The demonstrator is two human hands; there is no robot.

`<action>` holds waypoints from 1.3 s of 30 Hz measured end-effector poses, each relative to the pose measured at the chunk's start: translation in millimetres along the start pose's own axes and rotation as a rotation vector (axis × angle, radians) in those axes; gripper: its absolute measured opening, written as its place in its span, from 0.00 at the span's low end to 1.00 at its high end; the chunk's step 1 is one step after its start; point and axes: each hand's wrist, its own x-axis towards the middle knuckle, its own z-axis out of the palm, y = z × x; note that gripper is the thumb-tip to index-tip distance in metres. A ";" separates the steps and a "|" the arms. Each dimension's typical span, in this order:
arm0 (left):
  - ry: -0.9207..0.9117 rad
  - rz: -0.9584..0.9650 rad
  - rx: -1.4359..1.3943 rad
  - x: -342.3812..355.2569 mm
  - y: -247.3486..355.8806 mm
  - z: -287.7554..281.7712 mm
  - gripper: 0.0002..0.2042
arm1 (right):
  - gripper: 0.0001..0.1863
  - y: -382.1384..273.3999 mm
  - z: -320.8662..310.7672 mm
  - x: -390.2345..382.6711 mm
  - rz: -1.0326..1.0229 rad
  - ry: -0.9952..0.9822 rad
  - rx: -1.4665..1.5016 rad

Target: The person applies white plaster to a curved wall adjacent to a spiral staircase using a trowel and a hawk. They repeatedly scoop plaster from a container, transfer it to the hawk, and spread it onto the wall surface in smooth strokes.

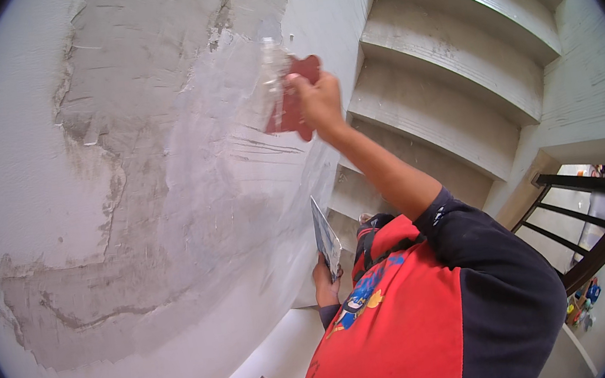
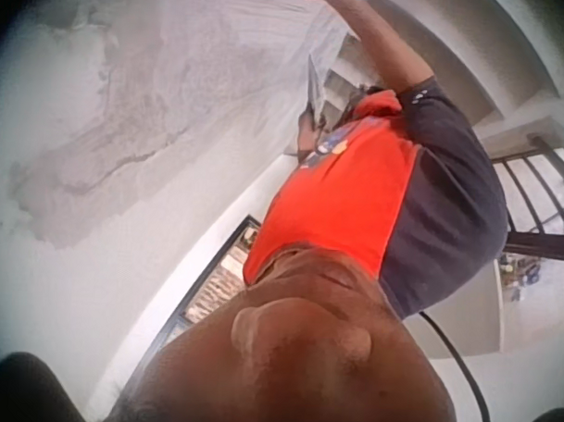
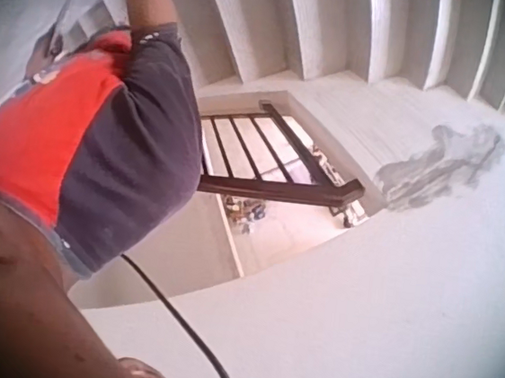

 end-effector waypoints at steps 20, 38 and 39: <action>-0.030 -0.016 -0.111 12.2 -38.3 16.3 0.15 | 0.08 -20.0 29.0 9.5 -0.268 -0.101 -0.155; -0.009 0.058 -0.076 -6.9 -28.7 33.3 0.17 | 0.26 -11.9 74.2 63.0 -1.025 0.177 -0.490; 0.029 0.044 -0.106 -8.6 -28.4 34.9 0.17 | 0.27 -6.6 77.6 57.6 -1.011 0.173 -0.482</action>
